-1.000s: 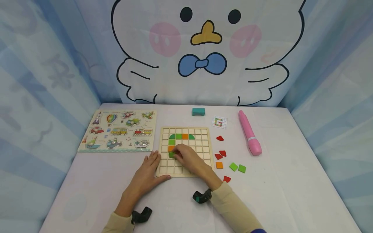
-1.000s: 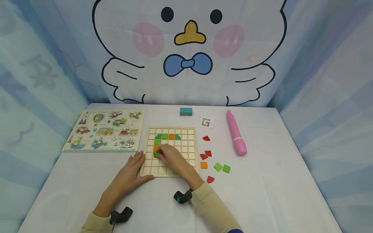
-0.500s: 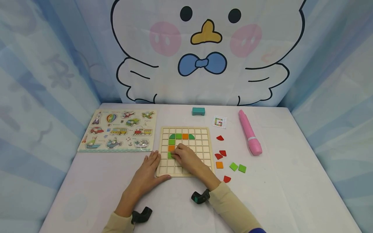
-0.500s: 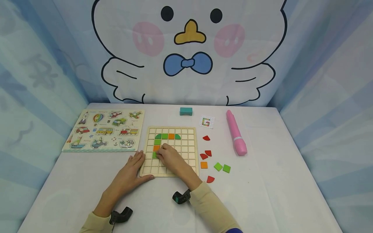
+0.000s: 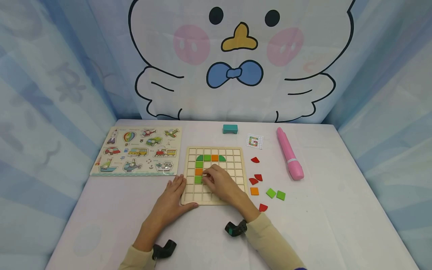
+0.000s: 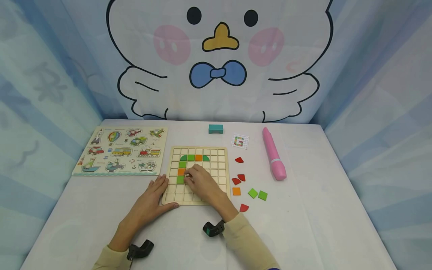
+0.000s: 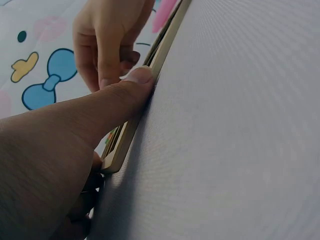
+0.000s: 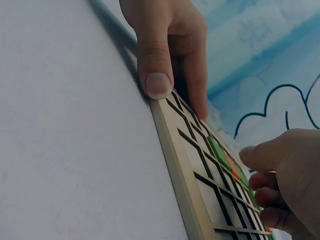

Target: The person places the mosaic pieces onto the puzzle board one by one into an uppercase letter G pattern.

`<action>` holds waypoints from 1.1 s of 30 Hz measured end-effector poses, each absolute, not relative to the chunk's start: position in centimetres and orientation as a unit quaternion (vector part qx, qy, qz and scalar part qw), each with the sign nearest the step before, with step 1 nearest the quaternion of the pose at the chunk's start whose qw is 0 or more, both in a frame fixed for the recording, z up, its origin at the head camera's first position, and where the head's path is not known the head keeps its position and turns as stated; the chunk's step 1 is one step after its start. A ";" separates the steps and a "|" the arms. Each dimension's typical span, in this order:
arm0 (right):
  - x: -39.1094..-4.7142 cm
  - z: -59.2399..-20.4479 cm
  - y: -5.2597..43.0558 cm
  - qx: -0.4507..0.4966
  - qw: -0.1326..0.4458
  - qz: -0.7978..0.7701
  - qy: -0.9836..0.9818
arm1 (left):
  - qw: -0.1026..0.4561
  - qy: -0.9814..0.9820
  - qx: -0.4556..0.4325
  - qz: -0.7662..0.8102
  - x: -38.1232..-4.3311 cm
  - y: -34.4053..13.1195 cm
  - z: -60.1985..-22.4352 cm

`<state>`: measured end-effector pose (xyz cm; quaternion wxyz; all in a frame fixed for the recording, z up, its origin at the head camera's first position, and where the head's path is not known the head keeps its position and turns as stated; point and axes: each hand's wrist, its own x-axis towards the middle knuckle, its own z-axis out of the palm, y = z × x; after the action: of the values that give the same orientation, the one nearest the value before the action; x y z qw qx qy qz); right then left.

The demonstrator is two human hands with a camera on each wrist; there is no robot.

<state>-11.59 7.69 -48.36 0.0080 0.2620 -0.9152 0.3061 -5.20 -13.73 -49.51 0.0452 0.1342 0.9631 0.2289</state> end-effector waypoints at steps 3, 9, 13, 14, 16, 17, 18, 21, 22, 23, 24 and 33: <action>-11.6 -48.0 8.3 0.252 0.010 0.308 -0.917 | 0.046 0.963 0.133 0.230 -5.2 -13.7 -49.5; -11.4 -47.2 10.0 0.218 0.006 0.316 -0.923 | 0.045 0.963 0.133 0.230 -5.2 -13.7 -49.5; -11.4 -46.8 11.4 0.205 0.009 0.316 -0.926 | 0.046 0.963 0.133 0.229 -5.2 -13.7 -49.6; -11.4 -46.8 11.7 0.204 0.014 0.316 -0.927 | 0.047 0.963 0.133 0.229 -5.2 -13.7 -49.6; -11.4 -46.8 12.4 0.200 0.021 0.314 -0.928 | 0.048 0.963 0.133 0.230 -5.2 -13.7 -49.6; -11.5 -46.8 12.8 0.196 0.023 0.315 -0.928 | 0.048 0.963 0.133 0.230 -5.2 -13.7 -49.7; -11.5 -46.8 13.1 0.193 0.027 0.315 -0.929 | 0.049 0.963 0.133 0.231 -5.2 -13.7 -49.7; -11.5 -46.8 14.0 0.184 0.030 0.315 -0.931 | 0.050 0.962 0.132 0.234 -5.2 -13.7 -49.6; -11.4 -46.8 14.3 0.181 0.029 0.314 -0.932 | 0.051 0.962 0.131 0.234 -5.2 -13.7 -49.6; -11.4 -46.7 14.5 0.177 0.028 0.315 -0.932 | 0.052 0.962 0.131 0.234 -5.2 -13.7 -49.6; -11.3 -46.7 14.8 0.174 0.027 0.313 -0.933 | 0.052 0.962 0.131 0.235 -5.2 -13.7 -49.6; -10.8 -46.4 17.2 0.152 0.033 0.304 -0.940 | 0.054 0.962 0.131 0.233 -5.2 -13.7 -49.6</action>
<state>-10.75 17.25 -46.43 0.0335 0.1523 -0.9399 0.3038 -5.16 -13.66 -49.58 0.0536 0.1314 0.9621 0.2328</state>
